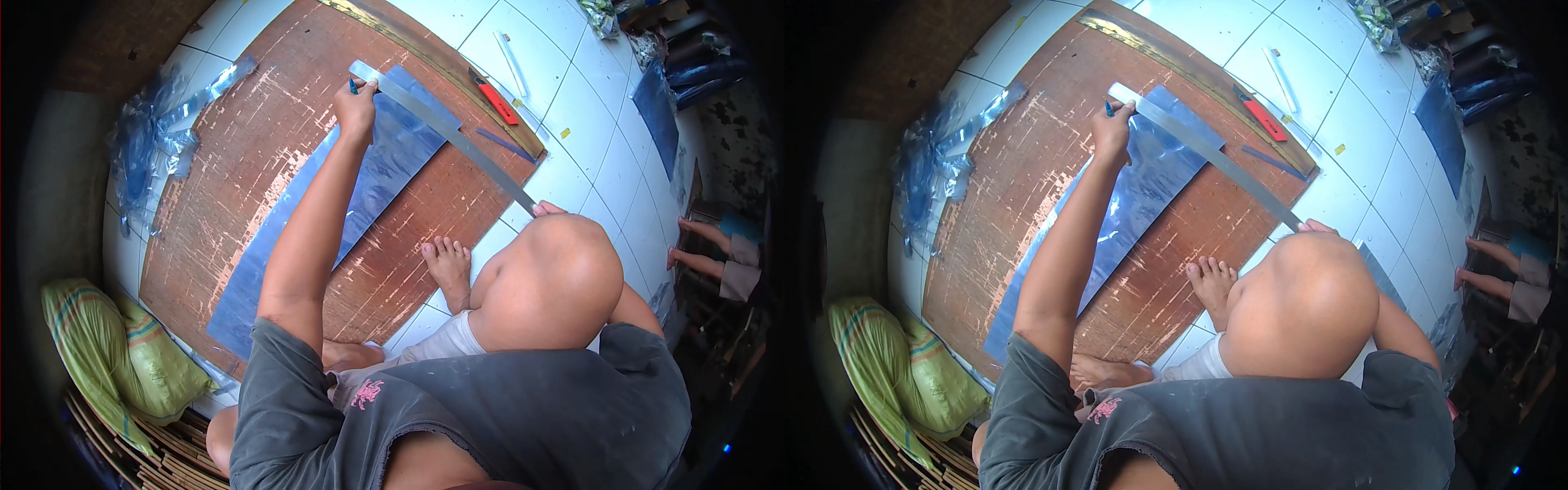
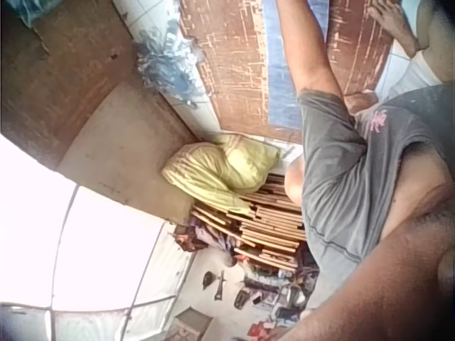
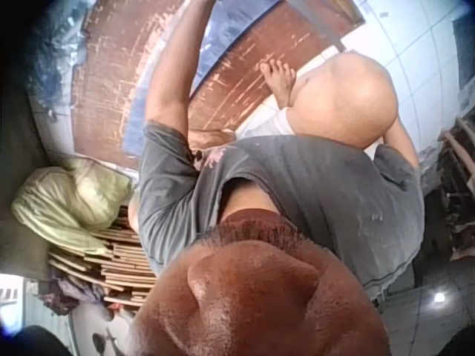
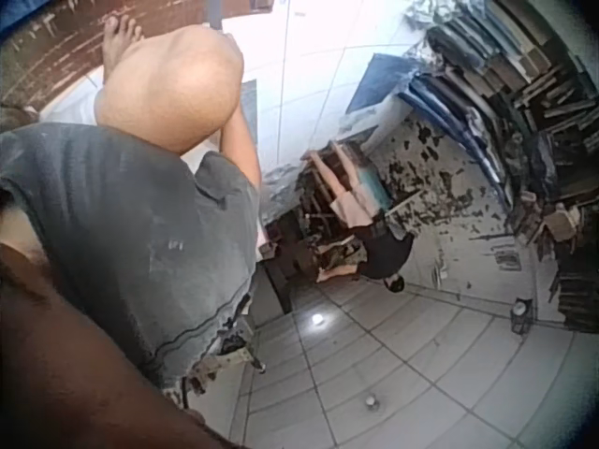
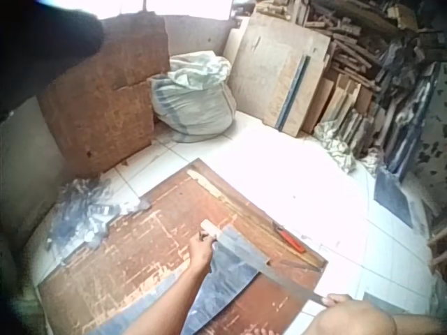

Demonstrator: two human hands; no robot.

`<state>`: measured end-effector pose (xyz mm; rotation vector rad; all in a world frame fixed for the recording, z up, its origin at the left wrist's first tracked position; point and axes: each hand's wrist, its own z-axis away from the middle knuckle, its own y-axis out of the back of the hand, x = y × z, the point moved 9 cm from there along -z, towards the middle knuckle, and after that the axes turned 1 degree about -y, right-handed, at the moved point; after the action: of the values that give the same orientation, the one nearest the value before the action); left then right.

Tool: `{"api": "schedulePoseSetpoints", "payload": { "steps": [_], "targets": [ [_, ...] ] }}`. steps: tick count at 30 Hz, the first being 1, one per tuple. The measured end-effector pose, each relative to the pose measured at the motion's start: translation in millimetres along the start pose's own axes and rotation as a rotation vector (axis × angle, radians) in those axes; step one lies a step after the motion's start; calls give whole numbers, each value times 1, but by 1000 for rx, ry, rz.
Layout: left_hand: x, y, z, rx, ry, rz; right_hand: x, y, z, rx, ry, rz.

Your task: The person measures and marks a blue plastic sheet on a wooden board using a metal ruler and a pen, then cuts along the marked lines with a utility knife.

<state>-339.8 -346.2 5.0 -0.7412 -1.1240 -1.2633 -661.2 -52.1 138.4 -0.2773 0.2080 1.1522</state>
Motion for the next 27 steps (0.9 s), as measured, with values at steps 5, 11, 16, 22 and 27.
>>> {"api": "schedulePoseSetpoints", "payload": {
  "steps": [5, 11, 16, 22, 27],
  "targets": [
    [-8, -19, -24, 3, -193, -19, 15, -137, 67, 200, 1193, 1782],
    [22, -40, -32, -50, -406, -552, 35, -160, 40, 418, 1325, 1863],
    [21, -55, -29, -83, -408, -635, 100, -111, -73, 597, 1137, 1603],
    [15, -45, -24, -20, -387, -655, 71, -97, -41, 552, 1130, 1592],
    [16, -51, -25, -36, -353, -640, 19, -88, 19, 501, 1123, 1623]
  ]
}}
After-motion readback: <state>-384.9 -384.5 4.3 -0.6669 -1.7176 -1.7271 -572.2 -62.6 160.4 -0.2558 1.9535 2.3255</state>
